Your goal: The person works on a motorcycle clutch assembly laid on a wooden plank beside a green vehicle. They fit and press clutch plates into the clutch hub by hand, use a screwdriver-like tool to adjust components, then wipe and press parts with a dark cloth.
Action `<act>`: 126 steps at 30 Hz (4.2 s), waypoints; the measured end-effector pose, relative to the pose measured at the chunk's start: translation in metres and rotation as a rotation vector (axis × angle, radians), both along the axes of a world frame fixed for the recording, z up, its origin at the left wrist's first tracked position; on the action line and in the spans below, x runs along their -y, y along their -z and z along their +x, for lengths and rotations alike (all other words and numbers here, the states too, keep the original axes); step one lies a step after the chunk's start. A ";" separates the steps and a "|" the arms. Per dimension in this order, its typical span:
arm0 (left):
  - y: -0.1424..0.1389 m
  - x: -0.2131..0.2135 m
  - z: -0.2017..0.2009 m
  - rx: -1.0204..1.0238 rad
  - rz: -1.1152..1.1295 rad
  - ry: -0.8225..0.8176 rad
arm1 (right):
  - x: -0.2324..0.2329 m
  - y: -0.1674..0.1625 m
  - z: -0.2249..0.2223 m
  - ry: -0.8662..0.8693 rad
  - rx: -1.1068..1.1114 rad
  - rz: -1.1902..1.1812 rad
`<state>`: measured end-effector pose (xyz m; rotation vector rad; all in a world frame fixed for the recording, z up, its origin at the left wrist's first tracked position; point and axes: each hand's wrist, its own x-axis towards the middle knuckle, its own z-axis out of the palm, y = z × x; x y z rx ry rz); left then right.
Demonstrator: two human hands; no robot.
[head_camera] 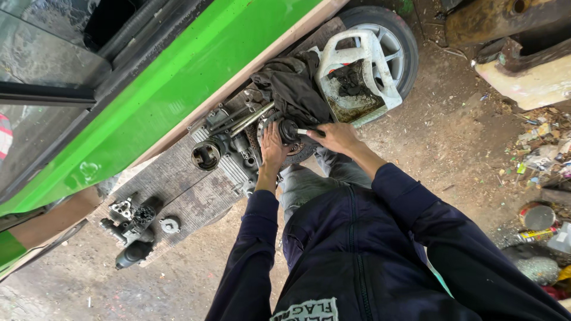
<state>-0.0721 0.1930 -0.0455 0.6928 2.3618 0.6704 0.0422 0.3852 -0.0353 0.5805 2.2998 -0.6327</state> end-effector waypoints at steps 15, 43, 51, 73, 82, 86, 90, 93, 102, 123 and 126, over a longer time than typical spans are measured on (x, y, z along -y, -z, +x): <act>0.009 0.004 0.003 0.159 -0.037 -0.042 | -0.016 0.011 -0.012 -0.237 0.015 0.019; 0.028 -0.010 0.001 0.012 -0.172 0.104 | -0.030 0.014 -0.021 -0.347 -0.010 0.066; 0.021 -0.010 0.022 0.056 -0.187 -0.059 | -0.010 0.007 -0.004 -0.270 -0.018 0.084; 0.031 -0.020 0.024 0.049 -0.247 -0.017 | -0.001 0.001 -0.032 -0.527 -0.023 0.256; 0.032 -0.019 0.026 0.017 -0.170 -0.027 | 0.013 0.008 -0.029 -0.608 -0.092 0.346; 0.032 -0.016 0.028 0.062 -0.215 -0.018 | 0.015 0.000 -0.036 -0.549 -0.075 0.344; 0.031 -0.018 0.026 0.044 -0.182 -0.036 | 0.014 -0.007 -0.043 -0.672 -0.036 0.342; 0.034 -0.019 0.025 0.038 -0.174 -0.043 | 0.007 -0.006 -0.047 -0.555 -0.185 0.373; 0.030 -0.017 0.027 0.049 -0.160 -0.054 | 0.003 0.001 -0.031 -0.496 -0.080 0.323; 0.022 -0.013 0.022 -0.054 0.060 -0.063 | 0.000 -0.004 -0.011 -0.047 -0.039 0.109; 0.022 -0.013 0.021 -0.067 0.051 -0.062 | 0.004 -0.007 -0.012 -0.019 -0.061 0.118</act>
